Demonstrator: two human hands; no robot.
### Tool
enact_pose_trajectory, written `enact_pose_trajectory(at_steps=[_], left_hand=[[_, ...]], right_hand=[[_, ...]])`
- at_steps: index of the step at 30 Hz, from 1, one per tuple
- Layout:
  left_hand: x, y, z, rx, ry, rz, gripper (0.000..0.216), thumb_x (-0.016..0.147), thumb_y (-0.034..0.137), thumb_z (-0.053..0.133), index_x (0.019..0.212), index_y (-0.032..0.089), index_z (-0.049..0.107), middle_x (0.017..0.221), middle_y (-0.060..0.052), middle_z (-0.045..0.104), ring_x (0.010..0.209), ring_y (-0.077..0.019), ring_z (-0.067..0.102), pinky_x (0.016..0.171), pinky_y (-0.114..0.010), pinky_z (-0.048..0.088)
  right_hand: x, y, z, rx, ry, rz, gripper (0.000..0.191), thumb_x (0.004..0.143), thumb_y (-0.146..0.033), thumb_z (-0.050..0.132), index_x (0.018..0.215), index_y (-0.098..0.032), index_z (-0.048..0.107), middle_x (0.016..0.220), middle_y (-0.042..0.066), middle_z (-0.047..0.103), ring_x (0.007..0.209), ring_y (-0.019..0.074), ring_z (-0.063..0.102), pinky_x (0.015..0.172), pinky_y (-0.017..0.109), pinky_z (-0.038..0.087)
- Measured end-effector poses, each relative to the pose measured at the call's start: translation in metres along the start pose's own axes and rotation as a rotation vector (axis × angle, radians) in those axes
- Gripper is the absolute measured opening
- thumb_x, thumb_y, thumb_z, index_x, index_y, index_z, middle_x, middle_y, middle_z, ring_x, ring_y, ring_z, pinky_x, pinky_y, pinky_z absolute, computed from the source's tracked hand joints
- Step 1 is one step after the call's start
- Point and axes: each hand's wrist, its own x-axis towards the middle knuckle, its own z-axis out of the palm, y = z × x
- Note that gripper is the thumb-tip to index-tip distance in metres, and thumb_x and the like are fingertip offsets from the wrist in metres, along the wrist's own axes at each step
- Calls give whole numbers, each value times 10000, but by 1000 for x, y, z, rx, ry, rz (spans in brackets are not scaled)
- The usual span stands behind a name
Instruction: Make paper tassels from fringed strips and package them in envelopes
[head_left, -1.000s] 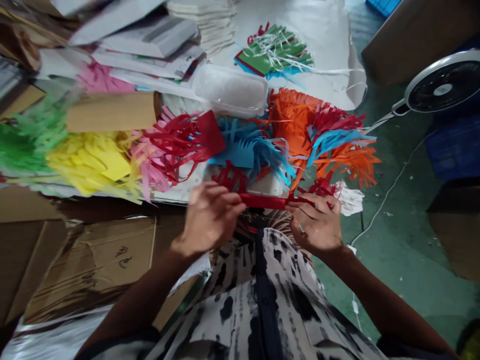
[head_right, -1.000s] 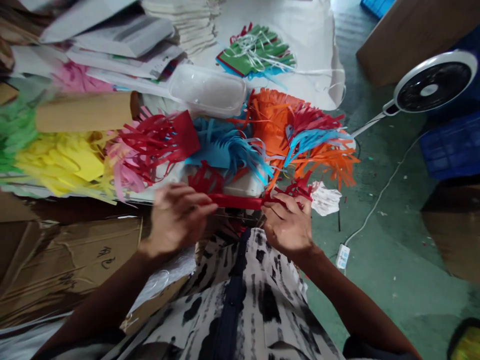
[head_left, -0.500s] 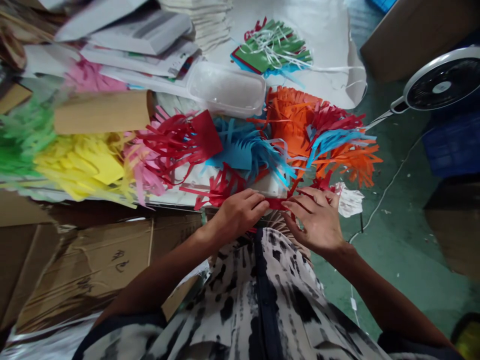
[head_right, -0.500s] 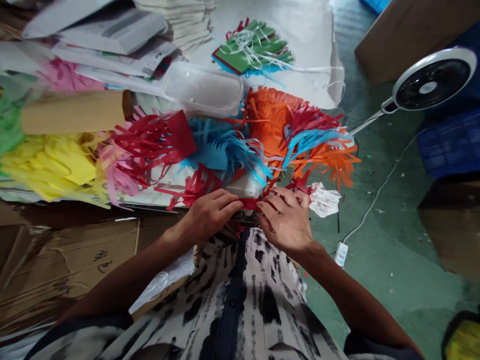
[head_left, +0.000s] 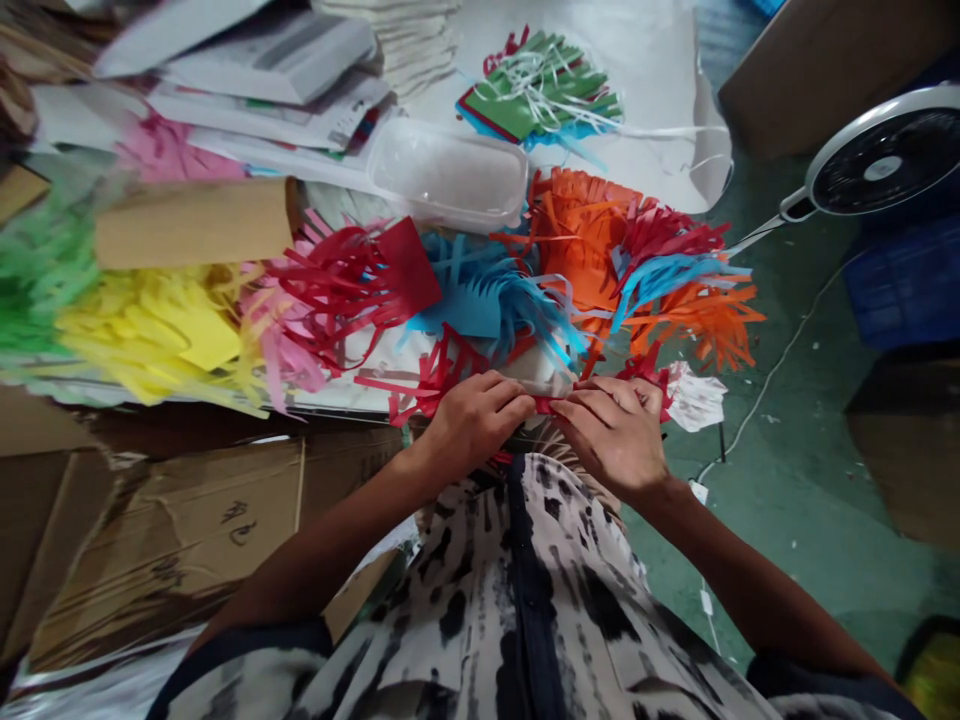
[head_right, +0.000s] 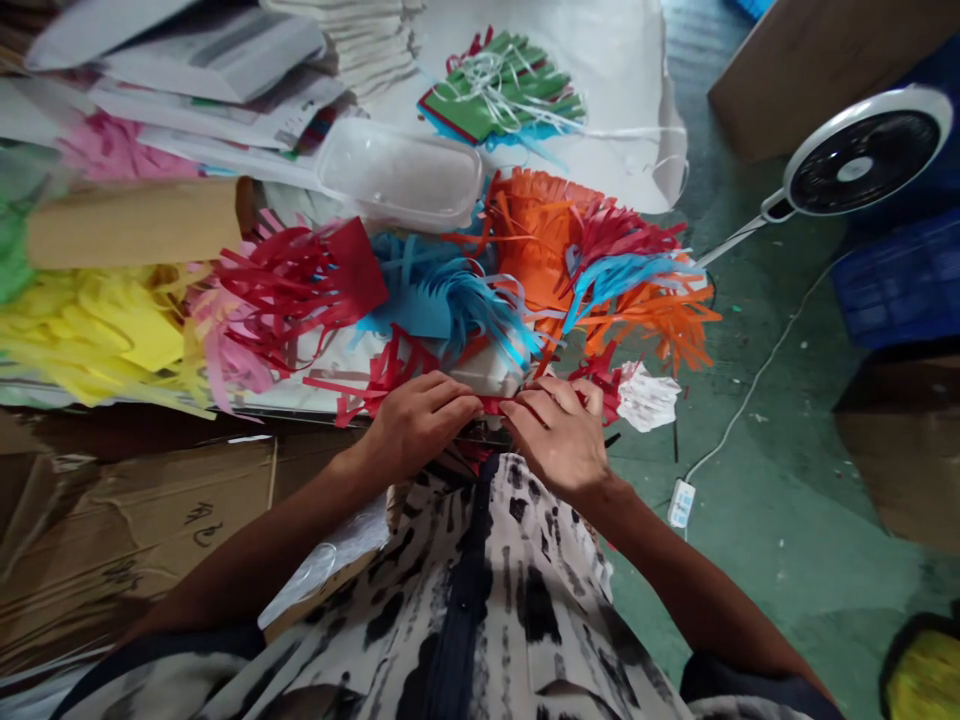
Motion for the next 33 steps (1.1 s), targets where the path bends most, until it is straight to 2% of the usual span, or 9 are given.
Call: enact_pose_trajectory(at_steps=[3,7,13,16,21,26,29,31,33], left_hand=[[-2,0,2,15,11,-4,143,1061,227,558,1078,180,692,1025,-51,756,899,-184,627,800,-328,500],[-10,-2,1,30,23,14,143,1051,201,572,1098,194,706,1039,-37,774,935,-192,643,776,-347,472],[-14,-9,-13,-68,35,-266,158,1026,307,646,925,209,719,935,-22,764,904,-208,623,841,-393,453],[-12,-10,-16,-87,-1,-326,164,1006,331,676,904,211,721,922,-35,749,906,-224,605,848,-407,435],[-9,-11,-15,-58,-28,-385,177,981,330,700,857,204,698,859,-34,708,874,-238,579,823,-422,420],[-5,-13,-16,-24,-68,-407,199,953,343,722,814,206,685,831,-33,692,853,-243,580,809,-433,423],[-1,-8,-17,11,-60,-408,136,933,325,744,890,204,697,919,-48,722,909,-257,606,825,-443,432],[1,-2,-15,30,9,-332,97,959,275,719,1046,231,722,1049,-46,752,1005,-260,622,907,-465,433],[1,6,-11,38,62,-177,191,1008,232,659,1185,278,713,1121,-14,769,1079,-242,625,1006,-483,408]], right_hand=[[-4,4,4,-22,2,-11,134,998,-209,683,1070,-282,770,1050,-10,819,1116,219,633,957,435,295],[-10,9,1,4,-11,25,129,1027,-270,655,1001,-282,780,1005,-6,813,1093,227,636,968,437,302],[-8,15,-12,149,-86,168,211,1048,-343,613,950,-275,787,952,13,793,1102,238,633,970,427,328],[-5,16,-13,150,-113,206,240,1056,-360,592,927,-251,762,952,26,784,1090,249,630,947,426,322],[-1,11,-10,2,-140,214,267,1059,-394,577,917,-202,693,934,63,747,1061,275,599,896,438,297],[7,6,-11,-123,-158,160,224,1045,-345,588,877,-214,656,905,66,730,1066,282,566,905,450,279],[8,1,-12,-187,-117,142,201,1043,-332,594,885,-229,662,935,62,740,1096,278,562,929,451,279],[6,-5,-11,-187,-54,99,125,1038,-275,607,961,-237,697,989,54,765,1122,265,569,943,449,278],[2,-10,-9,-132,2,9,126,1030,-191,614,1070,-242,722,1051,34,792,1138,241,583,940,440,279]])
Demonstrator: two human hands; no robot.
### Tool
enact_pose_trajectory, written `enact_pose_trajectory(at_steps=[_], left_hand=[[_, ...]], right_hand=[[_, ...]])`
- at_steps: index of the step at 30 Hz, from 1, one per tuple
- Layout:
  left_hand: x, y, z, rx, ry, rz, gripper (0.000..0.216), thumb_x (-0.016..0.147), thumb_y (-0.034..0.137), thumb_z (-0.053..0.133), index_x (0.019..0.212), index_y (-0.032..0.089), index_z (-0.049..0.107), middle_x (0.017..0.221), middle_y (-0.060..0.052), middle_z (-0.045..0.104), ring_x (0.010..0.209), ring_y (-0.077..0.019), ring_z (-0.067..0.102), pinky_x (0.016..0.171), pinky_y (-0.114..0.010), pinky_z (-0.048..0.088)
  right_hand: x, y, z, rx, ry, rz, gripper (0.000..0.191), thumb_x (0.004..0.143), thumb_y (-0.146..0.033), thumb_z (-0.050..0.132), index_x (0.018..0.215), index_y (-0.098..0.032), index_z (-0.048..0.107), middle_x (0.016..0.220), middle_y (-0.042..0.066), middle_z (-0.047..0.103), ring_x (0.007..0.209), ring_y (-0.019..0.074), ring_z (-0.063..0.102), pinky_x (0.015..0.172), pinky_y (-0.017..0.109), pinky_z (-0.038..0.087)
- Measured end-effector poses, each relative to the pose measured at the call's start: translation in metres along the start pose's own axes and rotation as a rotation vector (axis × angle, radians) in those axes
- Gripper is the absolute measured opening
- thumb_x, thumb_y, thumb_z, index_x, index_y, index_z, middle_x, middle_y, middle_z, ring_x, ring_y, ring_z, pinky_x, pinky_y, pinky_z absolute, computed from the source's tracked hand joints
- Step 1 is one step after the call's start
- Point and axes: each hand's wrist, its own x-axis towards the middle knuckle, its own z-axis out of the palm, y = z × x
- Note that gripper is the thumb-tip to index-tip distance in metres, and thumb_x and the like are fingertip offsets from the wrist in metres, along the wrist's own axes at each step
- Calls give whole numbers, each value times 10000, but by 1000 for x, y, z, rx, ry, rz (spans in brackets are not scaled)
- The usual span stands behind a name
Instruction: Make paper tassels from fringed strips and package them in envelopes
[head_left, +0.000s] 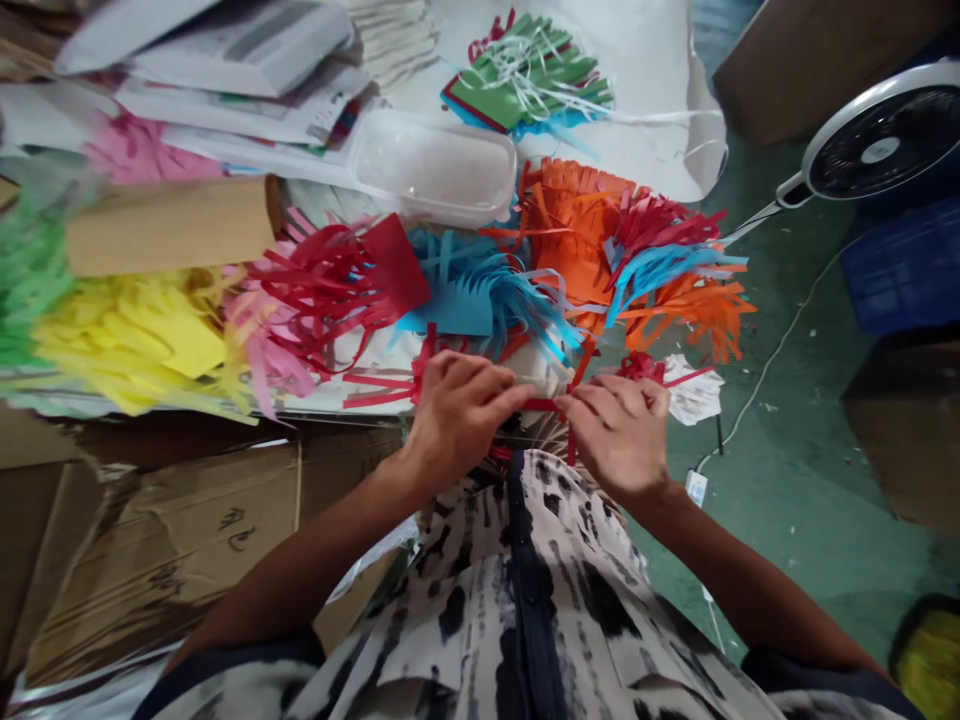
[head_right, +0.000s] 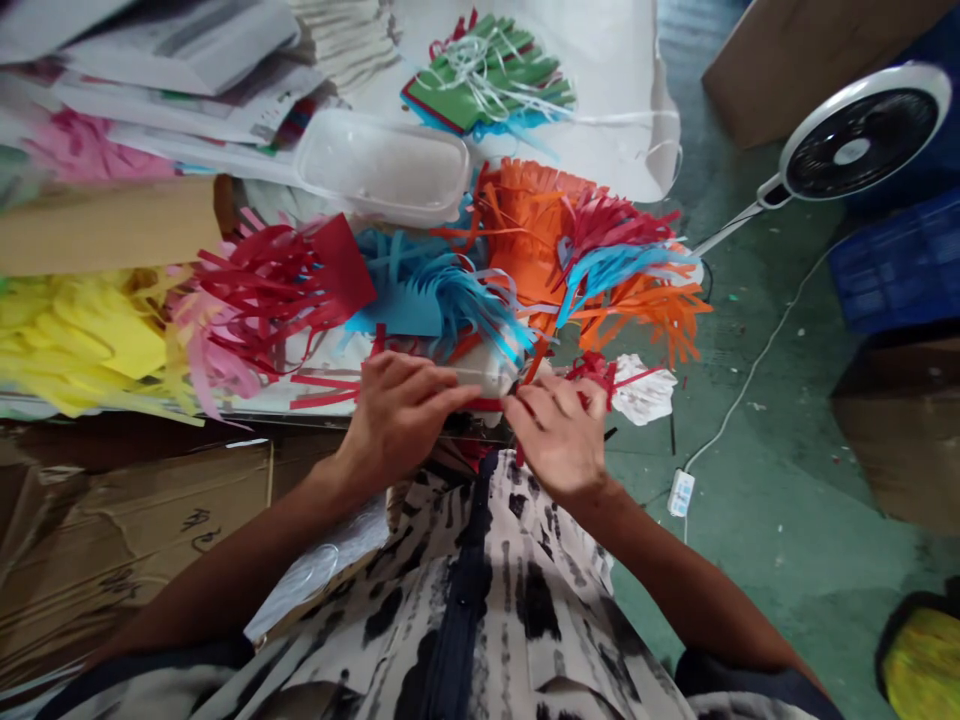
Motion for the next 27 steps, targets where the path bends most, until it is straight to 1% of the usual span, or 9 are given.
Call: enact_pose_trajectory(at_steps=[3,6,9,12,14,17,19,21,27], left_hand=[[-9,2,3,4,-17,143,233,1042,218,608,1250,283,691,1123,18,784,1096,-212,634,1078,-478,390],[-27,-13,-5,35,3,105,257,1015,179,626,1239,293,679,1144,34,789,1096,-209,647,1110,-493,399],[-40,-26,-21,97,28,77,318,968,140,633,1215,336,680,1183,54,783,1167,-242,644,1211,-589,328],[-38,-21,-25,104,55,97,284,956,166,627,1169,342,695,1259,38,754,1220,-257,636,1260,-638,276],[-27,-10,-17,81,92,139,250,972,174,633,1162,321,702,1234,24,762,1181,-241,645,1218,-566,368],[-8,1,0,48,50,200,157,1003,197,641,1132,250,713,1108,-2,780,1055,-222,651,976,-416,515],[1,2,8,31,-35,208,89,1015,208,630,1048,204,712,1006,-28,763,942,-216,636,836,-371,518],[6,0,13,24,-95,183,87,1019,201,617,996,177,698,948,-46,733,873,-215,607,800,-360,505],[5,-1,18,65,-68,105,132,1042,219,579,981,157,679,921,-67,698,876,-244,582,785,-379,452]], right_hand=[[-9,-3,2,62,-5,-77,217,1028,-131,603,1160,-246,732,1118,5,812,1152,220,599,925,430,286],[-19,6,2,30,15,-52,256,1004,-138,626,1172,-290,748,1130,-17,818,1148,226,608,945,443,285],[-25,15,1,12,35,-53,279,950,-128,666,1154,-299,751,1120,-18,819,1156,238,607,949,451,288],[-22,15,-1,21,34,-60,241,925,-135,673,1113,-266,743,1129,5,812,1152,258,608,952,462,297],[-19,12,-3,35,15,-42,213,933,-148,648,1081,-274,737,1118,7,806,1157,268,609,957,473,302],[-14,10,-7,53,-27,-25,200,951,-188,600,1069,-298,719,1089,-6,797,1176,277,608,970,486,311],[-11,9,-9,63,-35,-12,179,961,-220,594,1075,-290,712,1089,-5,792,1178,284,609,976,491,316],[-8,8,-9,69,-29,12,148,986,-246,614,1090,-261,718,1103,13,791,1164,283,612,968,486,318],[2,1,4,130,-57,49,157,1047,-279,609,967,-226,733,971,32,777,1044,251,599,891,435,295]])
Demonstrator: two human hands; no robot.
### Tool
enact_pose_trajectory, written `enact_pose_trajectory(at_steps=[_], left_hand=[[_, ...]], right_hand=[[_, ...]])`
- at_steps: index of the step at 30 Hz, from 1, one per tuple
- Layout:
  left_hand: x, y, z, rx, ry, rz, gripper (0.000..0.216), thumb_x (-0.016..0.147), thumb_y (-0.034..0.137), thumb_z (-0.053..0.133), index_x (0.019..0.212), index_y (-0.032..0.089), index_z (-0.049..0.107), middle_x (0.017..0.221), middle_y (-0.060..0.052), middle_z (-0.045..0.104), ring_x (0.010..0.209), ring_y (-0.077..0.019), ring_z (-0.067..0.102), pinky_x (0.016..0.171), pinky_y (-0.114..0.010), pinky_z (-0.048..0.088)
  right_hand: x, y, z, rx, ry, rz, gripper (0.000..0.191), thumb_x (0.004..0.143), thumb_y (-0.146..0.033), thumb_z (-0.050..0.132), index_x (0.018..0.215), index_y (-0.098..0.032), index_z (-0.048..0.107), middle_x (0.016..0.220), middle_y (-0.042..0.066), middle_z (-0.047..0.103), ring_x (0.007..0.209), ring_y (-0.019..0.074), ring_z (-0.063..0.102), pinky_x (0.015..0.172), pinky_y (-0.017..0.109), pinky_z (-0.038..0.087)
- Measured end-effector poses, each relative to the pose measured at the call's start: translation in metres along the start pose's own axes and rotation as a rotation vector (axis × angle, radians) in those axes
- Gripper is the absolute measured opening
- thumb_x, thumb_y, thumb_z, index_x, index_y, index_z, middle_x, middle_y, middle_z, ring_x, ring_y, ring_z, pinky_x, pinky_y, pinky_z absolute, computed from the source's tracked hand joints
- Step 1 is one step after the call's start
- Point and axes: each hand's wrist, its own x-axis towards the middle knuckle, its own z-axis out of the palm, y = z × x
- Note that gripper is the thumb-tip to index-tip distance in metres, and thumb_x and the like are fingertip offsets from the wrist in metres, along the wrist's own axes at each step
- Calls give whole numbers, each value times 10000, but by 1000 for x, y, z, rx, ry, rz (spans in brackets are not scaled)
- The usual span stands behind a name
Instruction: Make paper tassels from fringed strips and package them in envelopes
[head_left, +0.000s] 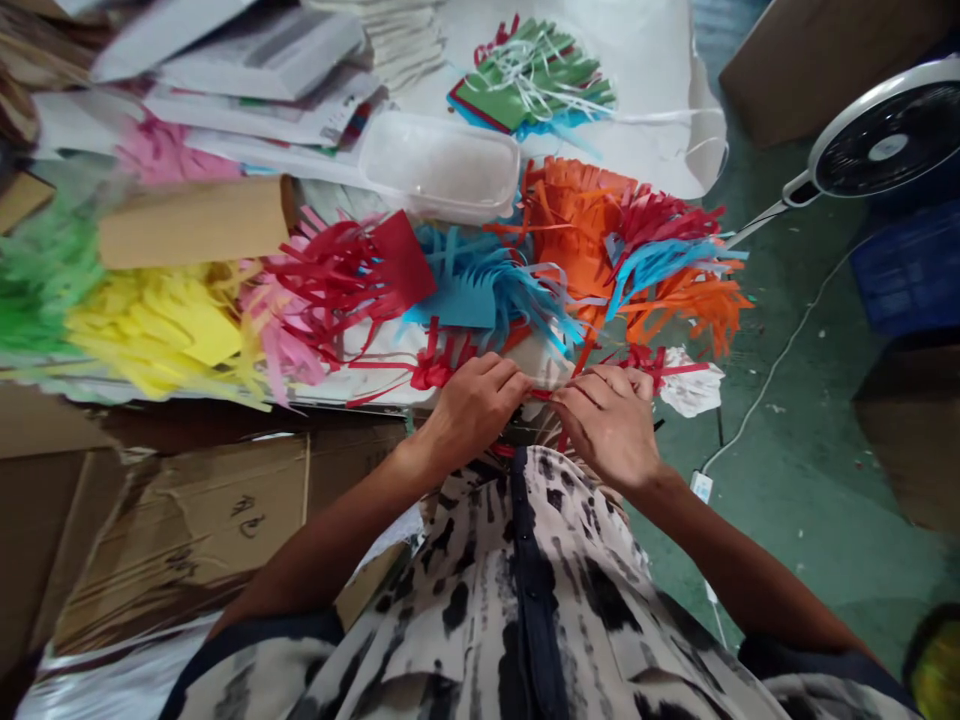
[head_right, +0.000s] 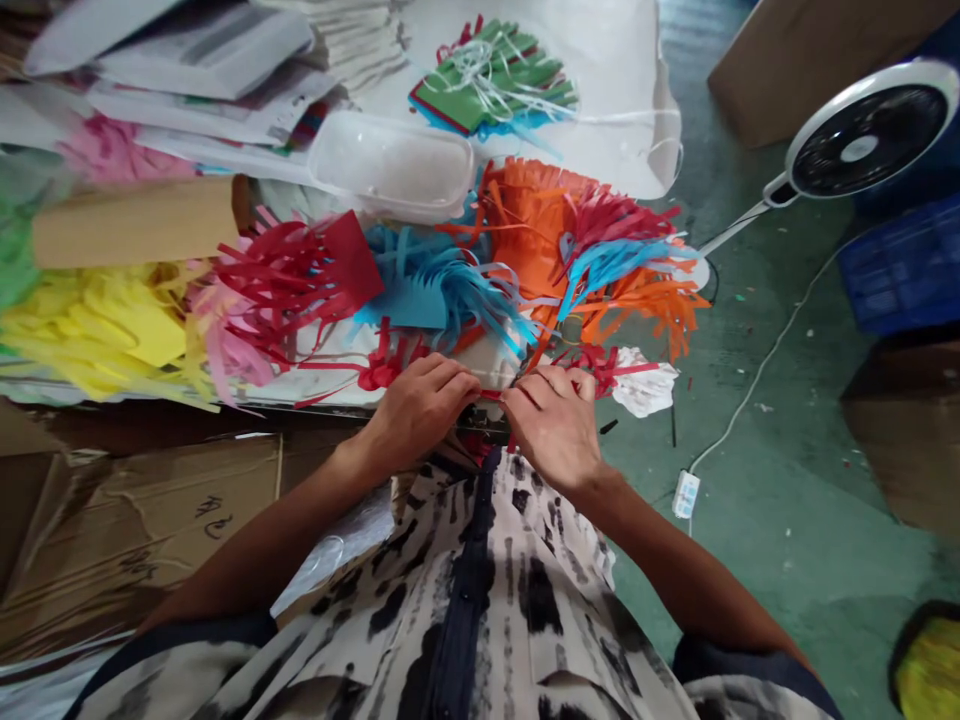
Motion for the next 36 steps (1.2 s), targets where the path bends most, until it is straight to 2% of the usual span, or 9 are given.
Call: enact_pose_trajectory(at_steps=[4,8,15,19,21,24,27,32,36], left_hand=[[-1,-1,-2,43,17,-96,175,1039,297,604,939,171,671,907,-65,697,887,-262,584,764,-410,399],[-3,-8,-9,72,-10,-176,181,1020,301,638,887,181,665,879,-62,696,890,-270,584,796,-430,372],[-6,-14,-11,67,-22,-187,199,1010,307,658,855,181,664,850,-57,704,877,-264,591,820,-434,365],[-14,-20,-8,-20,13,-115,110,1036,231,615,1085,213,712,1000,-42,758,951,-234,621,897,-435,378],[-18,-24,-8,-55,22,-5,230,1046,206,597,1238,283,698,1102,-16,770,1016,-213,630,948,-433,380],[-22,-28,-10,-39,16,94,303,1055,211,580,1309,339,685,1166,10,773,1076,-207,632,986,-431,391],[-25,-22,-14,-27,28,90,302,1045,182,558,1283,295,705,1180,-6,779,1109,-220,639,997,-437,414],[-40,5,-15,-44,45,34,293,999,196,598,1273,192,704,1182,-76,774,1087,-251,665,1053,-499,412],[-54,20,-3,11,137,-25,262,1026,156,592,1252,209,714,1136,-53,783,1036,-211,682,985,-426,457]], right_hand=[[3,2,2,32,-80,92,243,1074,-352,553,948,-211,706,944,58,735,1038,265,575,860,425,276],[5,5,-2,58,-143,145,233,1066,-366,545,951,-221,687,953,64,699,1041,285,551,829,421,264],[7,7,-2,46,-176,220,162,1002,-354,603,914,-225,645,967,64,686,1021,296,535,817,419,269],[7,6,-3,84,-175,246,102,982,-296,597,1024,-236,668,981,47,712,1026,290,549,804,416,276],[6,6,-3,96,-158,216,143,990,-253,569,1071,-256,686,1013,39,728,1072,289,561,828,427,284],[4,5,-2,68,-81,122,174,986,-206,569,1031,-282,718,1049,23,757,1166,289,570,901,461,285],[-2,1,-1,-11,12,46,183,963,-173,612,1048,-289,726,1056,9,791,1207,278,581,967,481,283],[-12,-17,1,-58,107,-43,214,924,-154,679,1099,-272,714,1074,12,808,1222,266,618,1048,489,302],[-15,-30,7,-27,144,-95,162,948,-185,724,1086,-269,724,1034,-1,818,1182,245,639,1035,472,305]])
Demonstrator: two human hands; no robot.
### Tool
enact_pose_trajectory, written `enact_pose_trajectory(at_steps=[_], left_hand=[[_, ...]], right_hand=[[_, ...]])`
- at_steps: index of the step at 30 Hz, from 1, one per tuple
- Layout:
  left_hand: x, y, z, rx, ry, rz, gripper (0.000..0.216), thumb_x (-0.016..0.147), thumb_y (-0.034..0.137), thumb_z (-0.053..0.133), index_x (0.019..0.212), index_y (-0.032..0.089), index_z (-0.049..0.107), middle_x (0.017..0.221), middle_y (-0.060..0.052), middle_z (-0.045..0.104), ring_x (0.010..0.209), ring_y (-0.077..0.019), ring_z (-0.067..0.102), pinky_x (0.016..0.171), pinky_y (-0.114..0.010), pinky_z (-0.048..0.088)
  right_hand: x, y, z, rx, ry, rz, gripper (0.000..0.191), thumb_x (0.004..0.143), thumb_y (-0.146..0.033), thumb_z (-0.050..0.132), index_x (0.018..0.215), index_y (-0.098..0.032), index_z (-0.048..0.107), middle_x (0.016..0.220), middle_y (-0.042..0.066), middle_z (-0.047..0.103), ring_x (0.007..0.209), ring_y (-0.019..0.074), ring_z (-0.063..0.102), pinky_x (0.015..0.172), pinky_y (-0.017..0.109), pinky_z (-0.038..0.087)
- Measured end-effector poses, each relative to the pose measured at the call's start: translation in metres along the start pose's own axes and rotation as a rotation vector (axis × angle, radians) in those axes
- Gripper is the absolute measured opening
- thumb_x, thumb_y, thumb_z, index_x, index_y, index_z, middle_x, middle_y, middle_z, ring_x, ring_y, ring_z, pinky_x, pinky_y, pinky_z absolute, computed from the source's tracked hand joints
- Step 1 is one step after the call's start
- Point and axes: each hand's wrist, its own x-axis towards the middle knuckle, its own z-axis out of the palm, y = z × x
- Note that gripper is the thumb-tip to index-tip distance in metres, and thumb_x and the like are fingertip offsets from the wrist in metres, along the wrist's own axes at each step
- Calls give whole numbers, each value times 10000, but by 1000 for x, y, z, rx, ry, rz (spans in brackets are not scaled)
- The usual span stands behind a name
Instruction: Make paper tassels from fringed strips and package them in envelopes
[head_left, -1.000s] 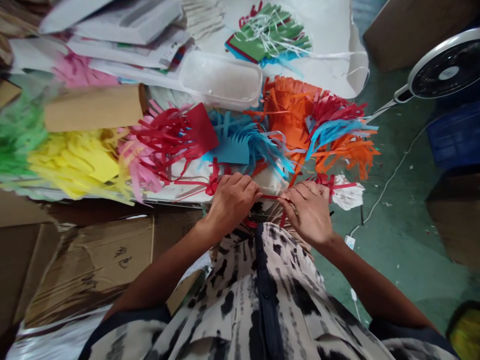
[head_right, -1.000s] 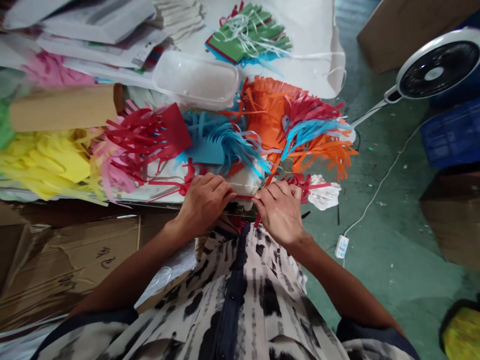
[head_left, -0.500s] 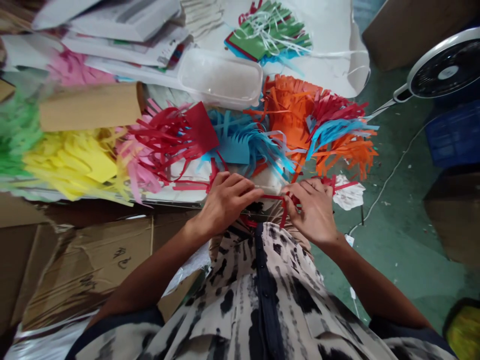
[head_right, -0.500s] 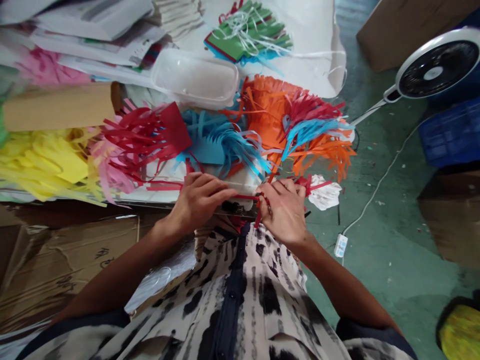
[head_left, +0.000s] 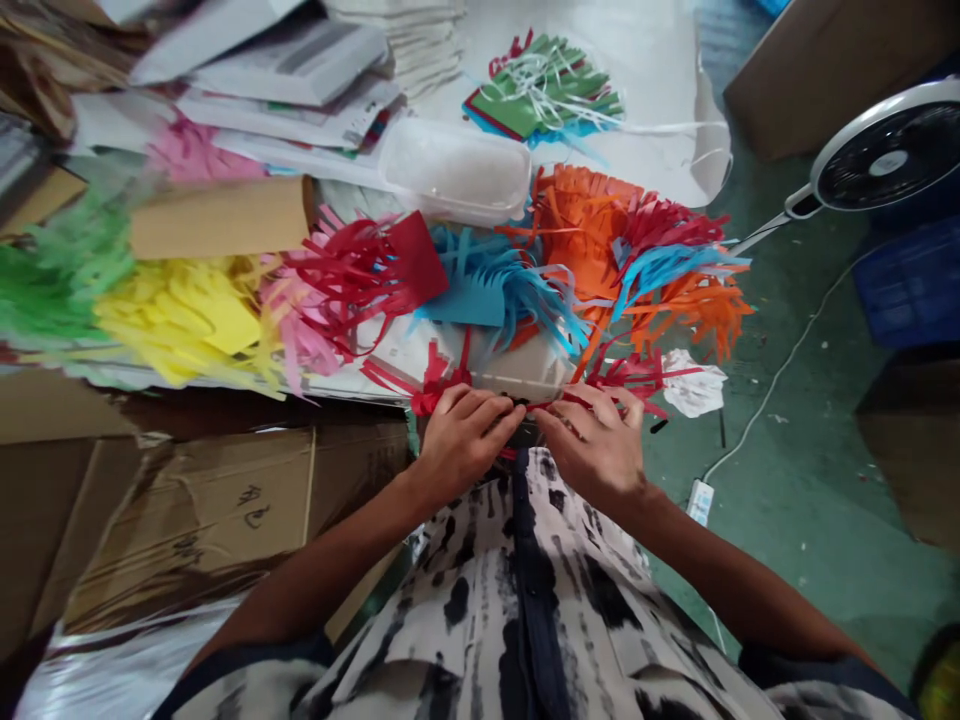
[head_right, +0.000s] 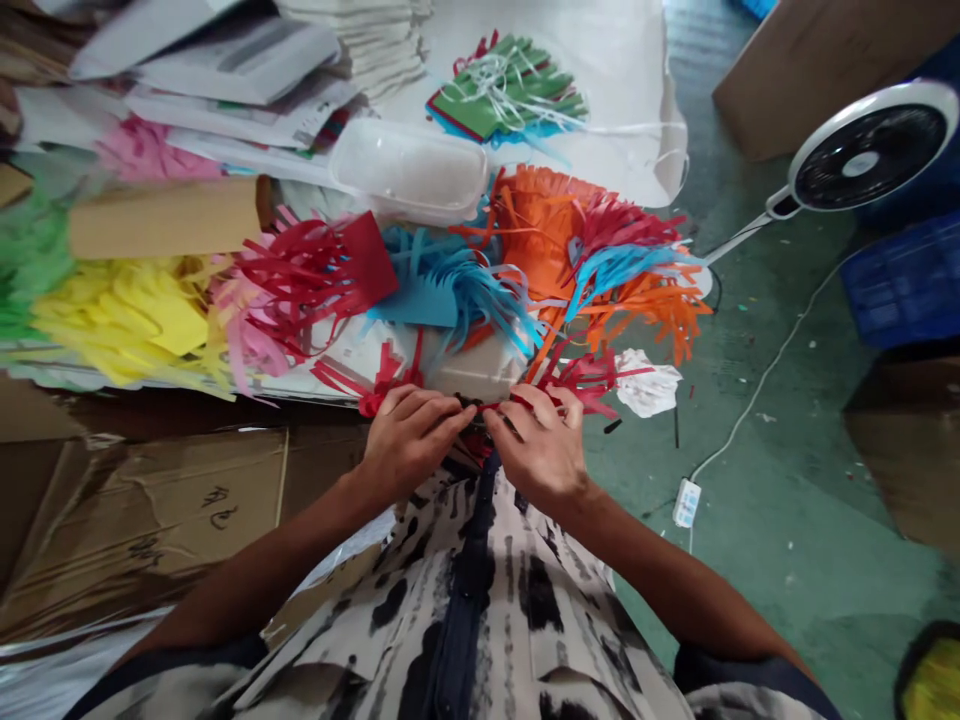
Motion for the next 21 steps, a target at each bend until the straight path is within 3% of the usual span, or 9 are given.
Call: enact_pose_trajectory(at_steps=[7,12,16,18,21], left_hand=[[-6,8,-2,-15,90,-26,154,977,154,660,1087,197,760,1018,-60,799,882,-189,706,775,-339,512],[3,17,-19,-189,146,-188,116,961,204,681,1004,227,786,984,-66,812,860,-183,735,795,-318,548],[26,19,-46,-840,147,-594,208,972,370,694,1061,222,811,951,-74,823,821,-179,754,734,-285,580],[37,15,-61,-1263,47,-792,313,933,452,739,1127,218,814,944,-79,829,761,-175,758,673,-274,585],[46,7,-76,-1672,-116,-902,308,806,459,867,969,198,850,880,-81,825,691,-157,740,659,-260,585]], right_hand=[[0,-4,2,37,-45,-27,173,993,-172,676,1117,-279,731,996,3,811,1125,230,632,949,443,290],[8,0,-12,35,21,-80,203,1000,-146,659,1115,-297,731,951,-27,805,1079,204,642,907,434,292],[33,8,-34,-36,102,-49,116,998,-267,680,1040,-338,761,959,-12,796,993,219,667,927,457,332],[46,8,-45,-34,204,22,84,978,-356,712,928,-331,774,920,12,769,889,216,658,933,470,353],[60,4,-57,-33,327,51,171,944,-432,752,818,-316,765,887,29,726,814,208,630,923,469,376]])
